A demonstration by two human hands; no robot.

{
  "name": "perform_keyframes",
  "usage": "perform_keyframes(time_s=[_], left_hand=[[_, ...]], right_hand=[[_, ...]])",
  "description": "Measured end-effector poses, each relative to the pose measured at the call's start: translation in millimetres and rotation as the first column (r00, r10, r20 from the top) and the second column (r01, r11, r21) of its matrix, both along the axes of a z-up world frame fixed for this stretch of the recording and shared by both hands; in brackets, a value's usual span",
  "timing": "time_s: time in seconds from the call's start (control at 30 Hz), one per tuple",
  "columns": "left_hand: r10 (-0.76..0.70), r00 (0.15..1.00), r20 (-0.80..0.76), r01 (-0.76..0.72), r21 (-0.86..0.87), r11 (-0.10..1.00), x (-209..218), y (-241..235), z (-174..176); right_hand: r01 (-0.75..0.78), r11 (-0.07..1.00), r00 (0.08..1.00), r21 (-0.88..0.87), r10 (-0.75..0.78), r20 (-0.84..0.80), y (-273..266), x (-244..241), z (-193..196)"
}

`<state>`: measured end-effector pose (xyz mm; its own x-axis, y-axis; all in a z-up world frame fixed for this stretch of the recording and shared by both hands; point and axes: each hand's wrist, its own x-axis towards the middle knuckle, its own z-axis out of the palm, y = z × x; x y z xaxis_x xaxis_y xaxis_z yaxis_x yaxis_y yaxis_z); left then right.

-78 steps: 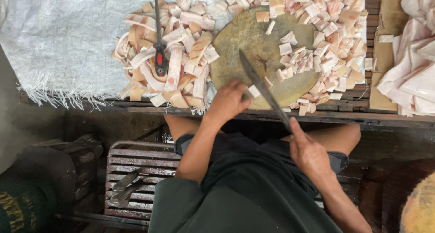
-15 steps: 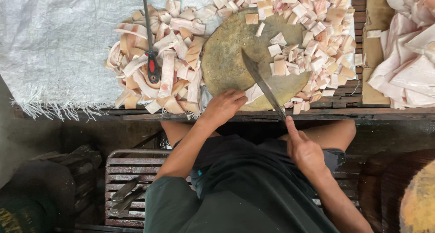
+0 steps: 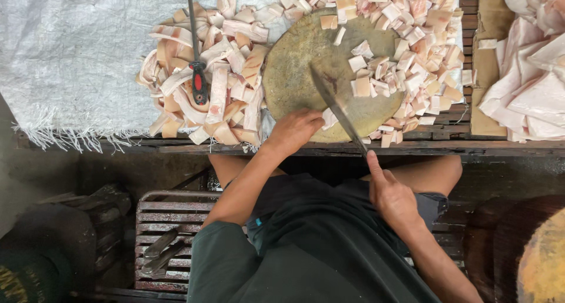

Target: The person slices strips of pork skin into small square pieces using a large knife on a wooden cutting board, handling the skin pieces one at a time and moving the cut pieces to the side.

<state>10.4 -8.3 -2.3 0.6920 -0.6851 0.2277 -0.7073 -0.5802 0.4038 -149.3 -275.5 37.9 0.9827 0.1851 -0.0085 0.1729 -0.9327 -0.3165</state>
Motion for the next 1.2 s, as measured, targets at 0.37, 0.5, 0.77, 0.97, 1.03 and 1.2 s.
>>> perform_keyframes(time_s=[0.37,0.5,0.77,0.97,1.03,1.2], left_hand=[[0.045,0.999,0.007,-0.044,-0.015,0.999,-2.5,6.3,-7.1],[0.079,0.995,-0.065,-0.081,-0.025,0.996,-13.1,6.3,-13.9],[0.377,0.920,-0.107,-0.374,0.047,0.926,-21.7,-112.7,-28.9],[0.551,0.791,-0.266,-0.539,0.123,0.833,51.1,-192.3,-17.0],[0.560,0.759,-0.333,-0.543,0.150,0.826,94.6,-197.3,-14.9],[0.682,0.711,-0.170,-0.667,0.145,0.731,210.2,-209.3,-29.9]], right_hand=[[0.019,0.916,0.960,0.401,-0.129,0.249,-5.9,-13.0,8.7],[-0.004,0.985,0.998,0.174,0.016,-0.064,-1.8,-4.5,-7.7],[0.371,0.711,0.909,0.597,-0.410,-0.076,-39.1,-12.1,-5.2],[0.427,0.335,0.828,0.840,-0.519,-0.213,-63.7,3.2,-28.8],[0.453,0.297,0.812,0.841,-0.526,-0.252,-72.8,6.5,-35.4],[0.563,0.373,0.784,0.738,-0.523,-0.334,-85.1,10.4,-50.1]])
